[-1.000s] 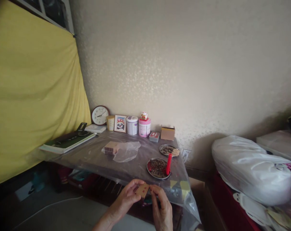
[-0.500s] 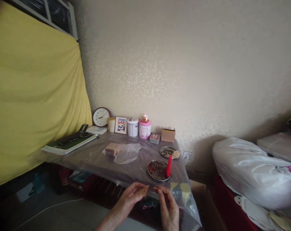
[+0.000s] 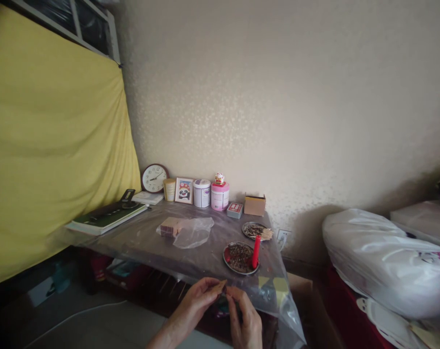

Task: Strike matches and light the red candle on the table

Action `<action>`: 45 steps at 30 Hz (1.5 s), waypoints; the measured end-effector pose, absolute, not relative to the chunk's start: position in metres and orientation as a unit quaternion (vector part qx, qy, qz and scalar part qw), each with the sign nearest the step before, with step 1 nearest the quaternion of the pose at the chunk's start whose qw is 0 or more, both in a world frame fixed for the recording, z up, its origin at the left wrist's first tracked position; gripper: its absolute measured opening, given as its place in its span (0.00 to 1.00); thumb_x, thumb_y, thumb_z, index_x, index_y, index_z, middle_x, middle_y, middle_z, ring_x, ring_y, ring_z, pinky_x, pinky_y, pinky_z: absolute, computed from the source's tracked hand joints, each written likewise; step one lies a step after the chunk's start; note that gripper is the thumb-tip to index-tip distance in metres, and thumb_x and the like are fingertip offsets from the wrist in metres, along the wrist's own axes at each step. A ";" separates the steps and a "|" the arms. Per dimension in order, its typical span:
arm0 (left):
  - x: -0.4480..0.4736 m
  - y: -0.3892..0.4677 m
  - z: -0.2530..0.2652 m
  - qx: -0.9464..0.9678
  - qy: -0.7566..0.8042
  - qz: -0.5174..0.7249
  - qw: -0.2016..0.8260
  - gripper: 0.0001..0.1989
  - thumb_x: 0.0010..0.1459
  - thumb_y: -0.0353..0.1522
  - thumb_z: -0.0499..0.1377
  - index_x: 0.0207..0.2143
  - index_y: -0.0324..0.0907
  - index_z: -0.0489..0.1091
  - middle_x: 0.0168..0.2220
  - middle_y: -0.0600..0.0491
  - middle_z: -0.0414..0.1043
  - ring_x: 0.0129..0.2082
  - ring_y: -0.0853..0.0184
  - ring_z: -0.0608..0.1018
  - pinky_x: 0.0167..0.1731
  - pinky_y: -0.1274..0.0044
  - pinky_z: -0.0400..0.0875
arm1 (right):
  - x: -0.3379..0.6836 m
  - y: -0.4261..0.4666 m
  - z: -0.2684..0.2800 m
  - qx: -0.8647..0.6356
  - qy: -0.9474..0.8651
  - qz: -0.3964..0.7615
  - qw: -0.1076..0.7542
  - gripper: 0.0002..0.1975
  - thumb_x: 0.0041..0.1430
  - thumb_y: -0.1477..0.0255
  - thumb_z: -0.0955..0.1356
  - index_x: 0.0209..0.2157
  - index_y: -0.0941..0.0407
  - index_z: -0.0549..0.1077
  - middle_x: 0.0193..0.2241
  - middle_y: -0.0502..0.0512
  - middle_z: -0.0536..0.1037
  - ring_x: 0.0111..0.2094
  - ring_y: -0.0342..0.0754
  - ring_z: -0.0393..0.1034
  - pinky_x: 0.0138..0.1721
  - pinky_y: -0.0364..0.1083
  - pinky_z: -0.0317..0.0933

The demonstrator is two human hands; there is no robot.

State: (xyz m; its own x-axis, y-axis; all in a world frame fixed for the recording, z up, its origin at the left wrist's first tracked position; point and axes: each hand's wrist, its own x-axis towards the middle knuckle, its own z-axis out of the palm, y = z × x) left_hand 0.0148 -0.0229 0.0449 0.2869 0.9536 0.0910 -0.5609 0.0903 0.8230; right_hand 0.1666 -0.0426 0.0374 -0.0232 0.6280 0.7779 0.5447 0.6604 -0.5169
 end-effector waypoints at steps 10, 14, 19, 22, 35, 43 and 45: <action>0.012 -0.024 0.044 0.414 0.228 0.542 0.695 0.10 0.47 0.30 0.64 0.35 0.38 0.73 0.37 0.46 0.77 0.40 0.61 0.74 0.42 0.72 0.62 | 0.166 -0.042 0.039 -0.415 -0.702 0.039 0.578 0.07 0.59 0.69 0.64 0.36 0.53 0.73 0.31 0.51 0.80 0.32 0.44 0.77 0.35 0.36 0.69; 0.012 -0.025 0.044 0.423 0.251 0.538 0.685 0.08 0.50 0.31 0.62 0.35 0.39 0.72 0.38 0.47 0.76 0.41 0.61 0.73 0.43 0.71 0.62 | 0.168 -0.039 0.031 -0.437 -0.682 0.089 0.580 0.08 0.58 0.67 0.65 0.35 0.53 0.74 0.31 0.51 0.80 0.32 0.45 0.76 0.36 0.38 0.69; 0.012 -0.024 0.043 0.422 0.281 0.538 0.673 0.09 0.50 0.33 0.62 0.35 0.40 0.72 0.38 0.50 0.75 0.42 0.62 0.73 0.45 0.72 0.62 | 0.177 -0.031 0.029 -0.490 -0.593 0.161 0.618 0.10 0.57 0.64 0.65 0.33 0.55 0.74 0.31 0.54 0.80 0.33 0.48 0.75 0.36 0.42 0.68; 0.012 -0.022 0.040 0.408 0.278 0.532 0.687 0.09 0.50 0.33 0.62 0.35 0.40 0.73 0.38 0.49 0.75 0.43 0.62 0.72 0.45 0.72 0.62 | 0.181 -0.030 0.033 -0.498 -0.561 0.177 0.637 0.12 0.56 0.63 0.65 0.33 0.56 0.74 0.30 0.54 0.80 0.32 0.48 0.75 0.36 0.44 0.68; 0.019 -0.034 0.069 0.394 0.240 0.542 0.703 0.06 0.52 0.32 0.60 0.34 0.41 0.73 0.36 0.51 0.74 0.42 0.65 0.73 0.44 0.75 0.63 | 0.162 -0.051 0.062 -0.430 -0.646 0.001 0.631 0.07 0.59 0.73 0.64 0.38 0.53 0.73 0.34 0.52 0.79 0.36 0.45 0.74 0.39 0.41 0.68; 0.022 -0.044 0.068 0.395 0.230 0.549 0.700 0.06 0.53 0.33 0.59 0.34 0.42 0.72 0.38 0.50 0.74 0.44 0.63 0.72 0.47 0.72 0.62 | 0.164 -0.054 0.057 -0.429 -0.671 -0.016 0.604 0.09 0.59 0.74 0.64 0.39 0.53 0.74 0.35 0.54 0.79 0.37 0.47 0.74 0.39 0.43 0.68; 0.023 -0.045 0.068 0.394 0.233 0.551 0.697 0.06 0.52 0.33 0.59 0.34 0.41 0.73 0.38 0.50 0.75 0.44 0.62 0.72 0.46 0.72 0.62 | 0.165 -0.055 0.057 -0.428 -0.674 -0.015 0.603 0.09 0.59 0.73 0.63 0.39 0.53 0.74 0.35 0.54 0.79 0.37 0.47 0.74 0.39 0.43 0.68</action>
State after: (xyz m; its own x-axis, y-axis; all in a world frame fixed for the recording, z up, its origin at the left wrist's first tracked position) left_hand 0.0231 -0.0449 0.0676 0.2836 0.9527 0.1095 -0.5853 0.0815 0.8067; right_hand 0.1647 -0.0551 0.0567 0.0923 0.5583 0.8245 0.5941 0.6336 -0.4956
